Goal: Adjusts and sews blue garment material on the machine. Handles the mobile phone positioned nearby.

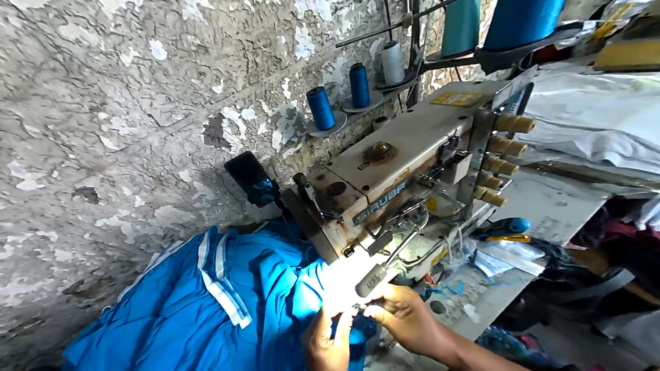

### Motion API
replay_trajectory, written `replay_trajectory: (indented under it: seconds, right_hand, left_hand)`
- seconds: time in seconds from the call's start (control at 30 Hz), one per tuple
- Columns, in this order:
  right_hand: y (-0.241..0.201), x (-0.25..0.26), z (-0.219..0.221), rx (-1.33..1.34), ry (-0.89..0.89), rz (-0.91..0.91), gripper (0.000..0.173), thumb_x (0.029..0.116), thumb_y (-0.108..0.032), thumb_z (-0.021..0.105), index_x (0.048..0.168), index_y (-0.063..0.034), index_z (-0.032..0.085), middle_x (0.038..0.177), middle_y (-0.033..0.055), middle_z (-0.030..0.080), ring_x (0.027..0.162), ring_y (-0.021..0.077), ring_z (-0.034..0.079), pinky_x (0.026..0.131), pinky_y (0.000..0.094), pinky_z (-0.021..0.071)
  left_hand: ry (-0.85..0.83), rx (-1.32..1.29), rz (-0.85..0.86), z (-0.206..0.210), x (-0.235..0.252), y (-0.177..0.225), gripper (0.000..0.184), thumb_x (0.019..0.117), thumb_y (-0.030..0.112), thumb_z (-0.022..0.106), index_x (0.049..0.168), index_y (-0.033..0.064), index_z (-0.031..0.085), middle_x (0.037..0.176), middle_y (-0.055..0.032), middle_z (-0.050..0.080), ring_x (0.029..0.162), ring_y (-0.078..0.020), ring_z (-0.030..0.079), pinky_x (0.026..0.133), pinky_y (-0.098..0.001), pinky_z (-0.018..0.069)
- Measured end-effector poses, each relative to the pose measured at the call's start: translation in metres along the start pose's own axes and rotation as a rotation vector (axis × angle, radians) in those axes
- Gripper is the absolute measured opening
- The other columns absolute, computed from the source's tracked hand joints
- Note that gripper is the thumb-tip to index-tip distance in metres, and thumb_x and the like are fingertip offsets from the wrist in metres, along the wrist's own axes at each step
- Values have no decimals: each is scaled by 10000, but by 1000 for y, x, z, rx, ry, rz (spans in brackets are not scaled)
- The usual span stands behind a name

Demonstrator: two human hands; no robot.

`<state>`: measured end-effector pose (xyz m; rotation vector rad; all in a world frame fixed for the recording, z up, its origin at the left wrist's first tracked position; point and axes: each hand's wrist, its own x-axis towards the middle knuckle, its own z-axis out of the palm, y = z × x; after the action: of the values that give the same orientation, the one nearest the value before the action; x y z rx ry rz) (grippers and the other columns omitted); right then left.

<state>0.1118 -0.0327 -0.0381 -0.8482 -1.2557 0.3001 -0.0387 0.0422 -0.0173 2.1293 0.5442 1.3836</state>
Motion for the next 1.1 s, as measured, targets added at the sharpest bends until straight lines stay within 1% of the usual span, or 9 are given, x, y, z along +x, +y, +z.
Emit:
replay_trajectory:
  seconds: [0.1, 0.2, 0.27, 0.5, 0.6, 0.77, 0.87, 0.97, 1.1]
  right_hand:
    - [-7, 0, 3, 68, 68, 159, 119, 869, 16, 682, 970, -42, 706, 901, -71, 754, 850, -66, 686, 802, 137, 576]
    - [-9, -1, 5, 46, 117, 258, 91, 847, 0, 691, 912, -63, 693, 823, -100, 723, 788, -88, 660, 753, 119, 558]
    - [-10, -1, 6, 51, 129, 267, 98, 849, 2, 693, 915, -71, 693, 828, -101, 727, 790, -84, 665, 755, 122, 561]
    - [-18, 2, 11, 20, 155, 310, 71, 840, -5, 705, 874, -67, 696, 782, -107, 714, 745, -98, 647, 719, 103, 547]
    - [-10, -2, 15, 9, 153, 243, 81, 853, 0, 698, 927, -19, 724, 846, -48, 750, 798, -58, 689, 770, 131, 577]
    - [-8, -1, 15, -181, 171, 303, 92, 855, -96, 677, 864, -15, 719, 777, -32, 706, 745, -88, 632, 717, 97, 520]
    - [-7, -2, 14, -188, 155, 301, 100, 854, -95, 676, 861, -3, 715, 772, -20, 699, 744, -89, 624, 722, 91, 513]
    - [-1, -3, 14, -237, 153, 213, 102, 853, -99, 677, 844, -6, 716, 765, -2, 701, 743, -68, 628, 728, 97, 511]
    - [4, -3, 14, -334, 116, 37, 119, 884, -105, 660, 901, -22, 743, 852, 41, 743, 829, -2, 678, 800, 137, 533]
  left_hand:
    - [-27, 119, 77, -3, 1, 1, 80, 844, 38, 724, 858, -34, 694, 829, -60, 740, 824, 2, 707, 808, -142, 565]
    - [-38, 361, 172, -6, 5, 9, 107, 818, 46, 699, 773, -51, 707, 754, -142, 722, 749, -115, 714, 771, -167, 549]
    - [-58, 441, 210, -7, 6, 12, 128, 835, 55, 694, 777, -57, 719, 765, -163, 727, 756, -167, 727, 793, -195, 560]
    - [-122, 525, 313, -10, 3, 8, 129, 863, 79, 671, 822, -22, 740, 798, -143, 726, 802, -201, 721, 824, -219, 561]
    - [-149, 577, 305, -9, 3, 10, 145, 865, 86, 660, 840, -41, 724, 799, -158, 717, 778, -232, 722, 787, -257, 580]
    - [-102, 518, 136, -1, 5, 13, 125, 801, 52, 663, 820, -55, 724, 777, -164, 721, 724, -210, 725, 726, -254, 581]
    - [-102, 363, -34, -4, 6, 13, 114, 804, 27, 658, 831, -69, 713, 741, -132, 705, 688, -116, 691, 698, -210, 561]
    - [-99, 35, -264, -8, 4, 12, 86, 868, -30, 624, 909, -74, 684, 786, -50, 707, 727, -6, 680, 716, -171, 573]
    - [-18, -450, -555, -4, 1, 14, 233, 917, -71, 488, 914, 52, 686, 857, 46, 683, 754, -36, 666, 738, -220, 586]
